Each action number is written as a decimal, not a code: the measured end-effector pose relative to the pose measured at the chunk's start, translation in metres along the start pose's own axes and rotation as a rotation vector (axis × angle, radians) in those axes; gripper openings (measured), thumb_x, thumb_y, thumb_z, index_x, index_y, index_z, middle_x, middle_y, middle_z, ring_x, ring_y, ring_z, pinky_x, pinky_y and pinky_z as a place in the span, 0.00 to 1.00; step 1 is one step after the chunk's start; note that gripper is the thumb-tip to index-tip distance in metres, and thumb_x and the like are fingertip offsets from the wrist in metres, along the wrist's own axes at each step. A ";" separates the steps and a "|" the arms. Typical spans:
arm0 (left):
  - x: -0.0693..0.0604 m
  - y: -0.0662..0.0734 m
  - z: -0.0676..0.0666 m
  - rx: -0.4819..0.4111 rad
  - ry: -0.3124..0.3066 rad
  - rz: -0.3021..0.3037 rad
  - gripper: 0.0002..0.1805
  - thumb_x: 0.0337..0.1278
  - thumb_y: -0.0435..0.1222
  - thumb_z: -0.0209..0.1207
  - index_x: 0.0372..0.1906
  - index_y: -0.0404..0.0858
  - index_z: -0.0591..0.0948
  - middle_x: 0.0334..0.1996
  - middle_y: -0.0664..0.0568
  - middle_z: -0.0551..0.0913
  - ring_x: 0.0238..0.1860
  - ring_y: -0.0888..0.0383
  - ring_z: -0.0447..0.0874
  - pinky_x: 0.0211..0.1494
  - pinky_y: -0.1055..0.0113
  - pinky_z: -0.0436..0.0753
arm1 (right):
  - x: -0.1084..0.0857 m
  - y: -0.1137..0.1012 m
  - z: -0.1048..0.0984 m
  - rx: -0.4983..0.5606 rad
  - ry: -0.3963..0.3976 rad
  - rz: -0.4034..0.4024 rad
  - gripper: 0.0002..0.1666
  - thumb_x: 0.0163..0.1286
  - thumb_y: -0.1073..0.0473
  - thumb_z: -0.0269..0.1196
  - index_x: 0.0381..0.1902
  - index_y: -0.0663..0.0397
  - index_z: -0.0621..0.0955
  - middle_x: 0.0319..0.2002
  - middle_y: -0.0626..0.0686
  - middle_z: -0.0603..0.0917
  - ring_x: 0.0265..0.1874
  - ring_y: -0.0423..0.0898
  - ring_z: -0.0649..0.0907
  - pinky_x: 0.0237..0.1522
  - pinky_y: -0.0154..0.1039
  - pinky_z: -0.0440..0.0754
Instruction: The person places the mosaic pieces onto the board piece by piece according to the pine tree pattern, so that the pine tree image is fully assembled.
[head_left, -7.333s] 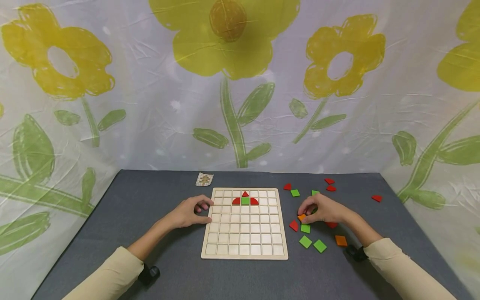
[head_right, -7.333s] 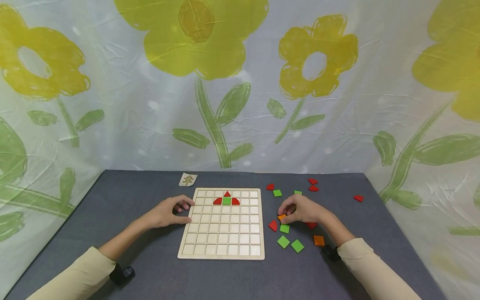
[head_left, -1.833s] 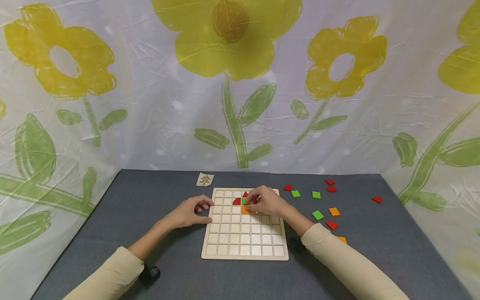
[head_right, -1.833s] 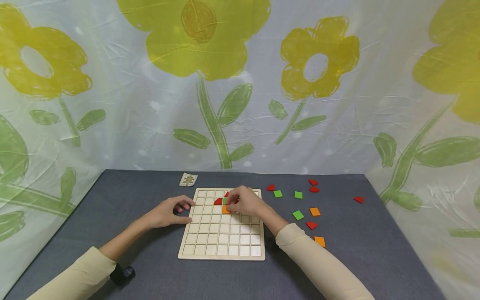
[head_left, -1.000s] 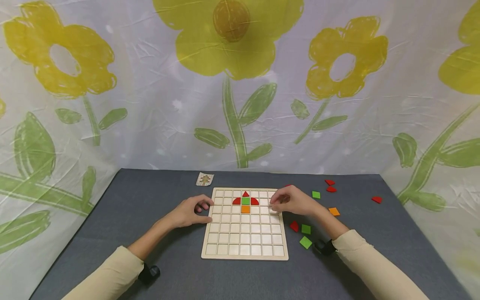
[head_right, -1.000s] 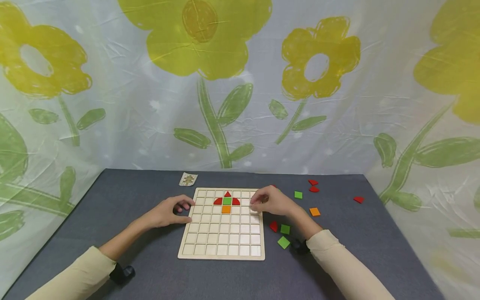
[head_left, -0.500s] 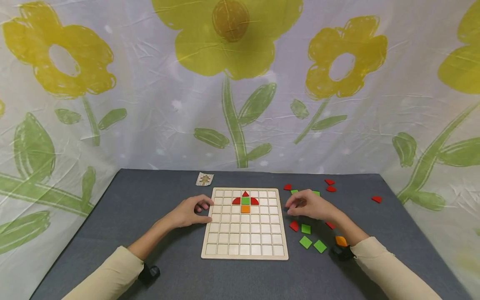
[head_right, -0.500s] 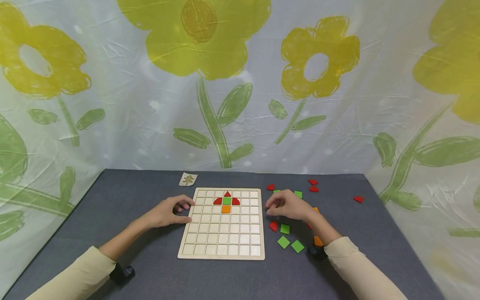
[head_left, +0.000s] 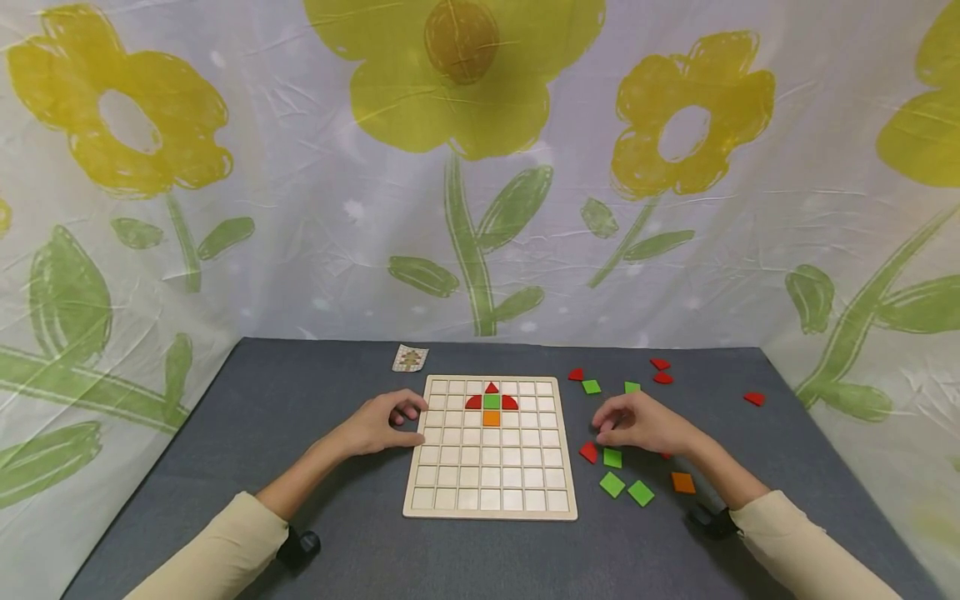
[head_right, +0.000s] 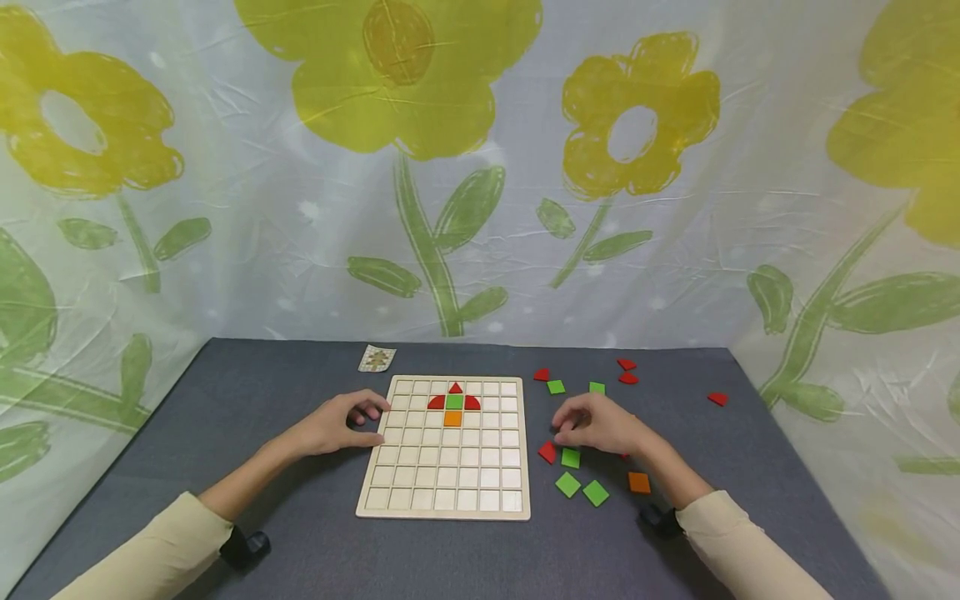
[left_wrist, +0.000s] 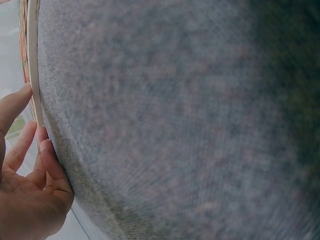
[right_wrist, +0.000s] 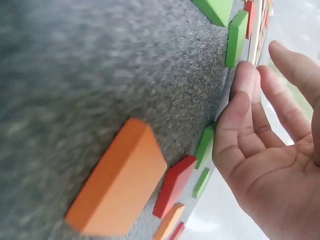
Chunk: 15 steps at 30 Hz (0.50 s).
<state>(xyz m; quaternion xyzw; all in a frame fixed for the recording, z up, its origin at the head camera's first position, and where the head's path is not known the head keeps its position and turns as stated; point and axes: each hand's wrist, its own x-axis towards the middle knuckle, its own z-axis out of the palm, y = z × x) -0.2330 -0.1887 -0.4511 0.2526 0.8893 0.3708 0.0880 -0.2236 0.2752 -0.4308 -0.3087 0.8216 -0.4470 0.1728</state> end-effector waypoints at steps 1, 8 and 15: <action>0.000 0.000 0.000 0.002 -0.001 -0.001 0.24 0.56 0.37 0.74 0.56 0.35 0.80 0.42 0.50 0.79 0.41 0.53 0.77 0.49 0.53 0.76 | -0.002 -0.002 0.000 -0.002 -0.003 -0.002 0.13 0.68 0.69 0.69 0.48 0.71 0.82 0.37 0.58 0.84 0.35 0.54 0.85 0.40 0.39 0.83; 0.001 0.002 -0.001 0.000 -0.001 -0.011 0.24 0.56 0.37 0.74 0.56 0.35 0.81 0.42 0.50 0.79 0.41 0.53 0.77 0.49 0.53 0.76 | -0.014 -0.010 0.002 -0.015 -0.010 0.003 0.13 0.67 0.68 0.70 0.46 0.70 0.82 0.38 0.56 0.82 0.35 0.53 0.84 0.40 0.39 0.83; -0.001 0.000 -0.001 0.007 -0.006 -0.008 0.24 0.56 0.37 0.74 0.56 0.35 0.80 0.42 0.50 0.79 0.42 0.52 0.77 0.49 0.53 0.76 | -0.022 -0.006 0.003 -0.072 -0.012 0.039 0.13 0.66 0.66 0.71 0.46 0.66 0.83 0.38 0.55 0.81 0.37 0.50 0.84 0.41 0.39 0.83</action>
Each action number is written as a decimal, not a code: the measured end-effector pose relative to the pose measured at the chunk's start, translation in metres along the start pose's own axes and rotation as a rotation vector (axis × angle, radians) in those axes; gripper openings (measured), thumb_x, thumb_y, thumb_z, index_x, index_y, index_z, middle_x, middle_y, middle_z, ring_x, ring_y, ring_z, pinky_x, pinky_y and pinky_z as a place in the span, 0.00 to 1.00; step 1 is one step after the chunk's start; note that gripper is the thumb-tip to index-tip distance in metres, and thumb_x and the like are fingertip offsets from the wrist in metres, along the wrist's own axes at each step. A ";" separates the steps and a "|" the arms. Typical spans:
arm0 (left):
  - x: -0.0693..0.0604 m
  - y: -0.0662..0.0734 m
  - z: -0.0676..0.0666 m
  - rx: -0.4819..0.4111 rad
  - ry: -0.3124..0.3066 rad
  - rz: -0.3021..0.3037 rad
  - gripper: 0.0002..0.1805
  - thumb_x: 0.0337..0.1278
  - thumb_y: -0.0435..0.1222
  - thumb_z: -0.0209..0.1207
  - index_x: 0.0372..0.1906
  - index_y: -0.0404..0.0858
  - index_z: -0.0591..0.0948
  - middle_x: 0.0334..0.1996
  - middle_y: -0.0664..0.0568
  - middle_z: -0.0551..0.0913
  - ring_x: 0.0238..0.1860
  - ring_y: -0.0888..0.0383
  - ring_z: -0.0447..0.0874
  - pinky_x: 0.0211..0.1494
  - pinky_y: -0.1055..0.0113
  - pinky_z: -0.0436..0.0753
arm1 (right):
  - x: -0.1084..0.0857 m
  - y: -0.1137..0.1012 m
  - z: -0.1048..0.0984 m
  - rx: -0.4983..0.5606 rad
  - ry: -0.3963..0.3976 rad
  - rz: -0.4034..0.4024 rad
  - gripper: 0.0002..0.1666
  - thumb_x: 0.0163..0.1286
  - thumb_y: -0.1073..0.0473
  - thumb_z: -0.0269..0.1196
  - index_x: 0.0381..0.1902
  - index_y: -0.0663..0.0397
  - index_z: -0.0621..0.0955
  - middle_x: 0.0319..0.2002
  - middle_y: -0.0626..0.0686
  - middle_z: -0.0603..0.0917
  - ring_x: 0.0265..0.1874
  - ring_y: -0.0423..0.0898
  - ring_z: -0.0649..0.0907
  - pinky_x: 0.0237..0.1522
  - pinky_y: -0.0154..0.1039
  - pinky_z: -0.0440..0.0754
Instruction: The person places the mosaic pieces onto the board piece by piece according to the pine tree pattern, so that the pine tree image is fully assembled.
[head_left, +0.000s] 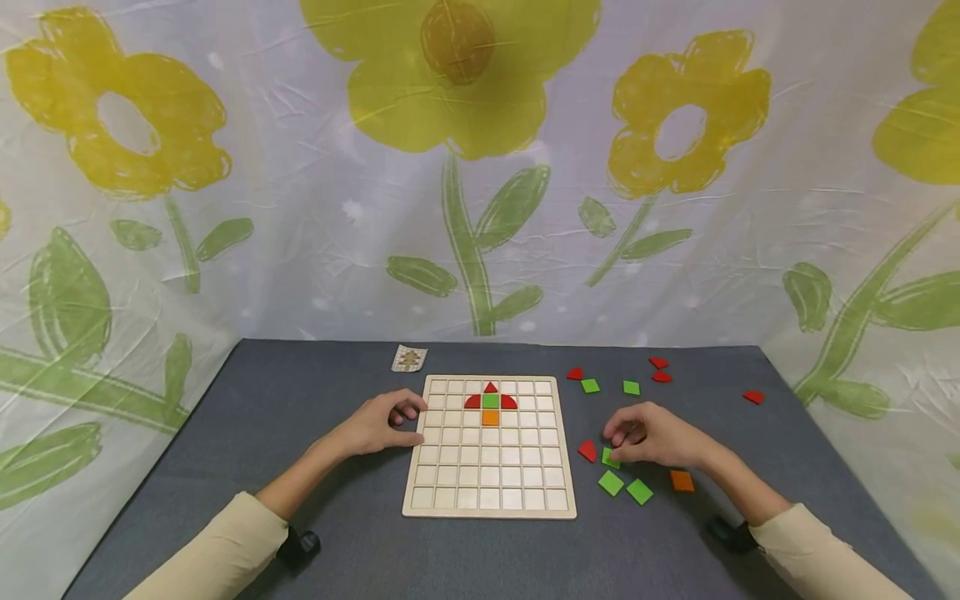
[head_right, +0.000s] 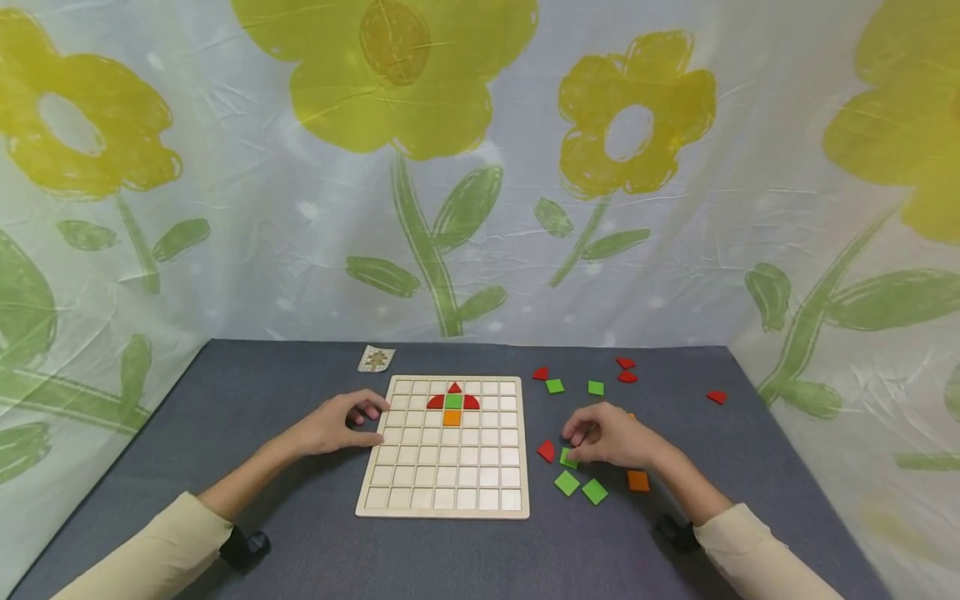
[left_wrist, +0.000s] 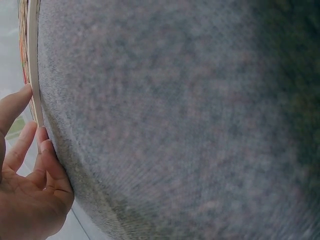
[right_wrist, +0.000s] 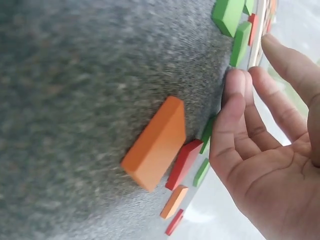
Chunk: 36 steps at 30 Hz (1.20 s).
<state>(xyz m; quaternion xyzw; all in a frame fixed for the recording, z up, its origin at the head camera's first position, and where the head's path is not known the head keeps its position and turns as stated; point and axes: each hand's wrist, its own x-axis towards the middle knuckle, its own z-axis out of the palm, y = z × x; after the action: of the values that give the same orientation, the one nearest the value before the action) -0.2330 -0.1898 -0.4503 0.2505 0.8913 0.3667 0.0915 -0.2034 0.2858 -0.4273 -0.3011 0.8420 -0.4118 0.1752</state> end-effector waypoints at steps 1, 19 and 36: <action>0.000 -0.001 0.000 -0.005 0.001 -0.002 0.24 0.56 0.36 0.74 0.56 0.35 0.80 0.43 0.50 0.79 0.42 0.52 0.77 0.49 0.52 0.76 | -0.001 0.001 0.000 -0.004 -0.002 0.004 0.13 0.66 0.65 0.72 0.46 0.65 0.83 0.38 0.54 0.82 0.37 0.50 0.83 0.41 0.39 0.83; -0.002 -0.005 0.000 -0.022 0.002 0.033 0.24 0.57 0.37 0.73 0.56 0.35 0.80 0.43 0.50 0.79 0.42 0.51 0.77 0.49 0.52 0.76 | 0.000 -0.005 0.011 -0.071 0.006 -0.006 0.11 0.64 0.64 0.74 0.41 0.60 0.83 0.34 0.49 0.80 0.33 0.46 0.80 0.38 0.40 0.81; -0.002 -0.005 0.001 -0.019 -0.004 0.036 0.24 0.58 0.38 0.73 0.57 0.35 0.80 0.43 0.50 0.79 0.43 0.51 0.77 0.50 0.52 0.76 | 0.003 0.001 0.004 0.021 -0.092 -0.070 0.09 0.65 0.68 0.71 0.40 0.62 0.81 0.31 0.53 0.80 0.31 0.47 0.79 0.35 0.38 0.80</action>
<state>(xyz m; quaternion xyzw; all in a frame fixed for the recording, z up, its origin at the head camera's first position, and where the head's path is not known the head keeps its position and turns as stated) -0.2329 -0.1928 -0.4542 0.2665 0.8829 0.3763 0.0890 -0.2040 0.2815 -0.4309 -0.3469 0.8178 -0.4122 0.2023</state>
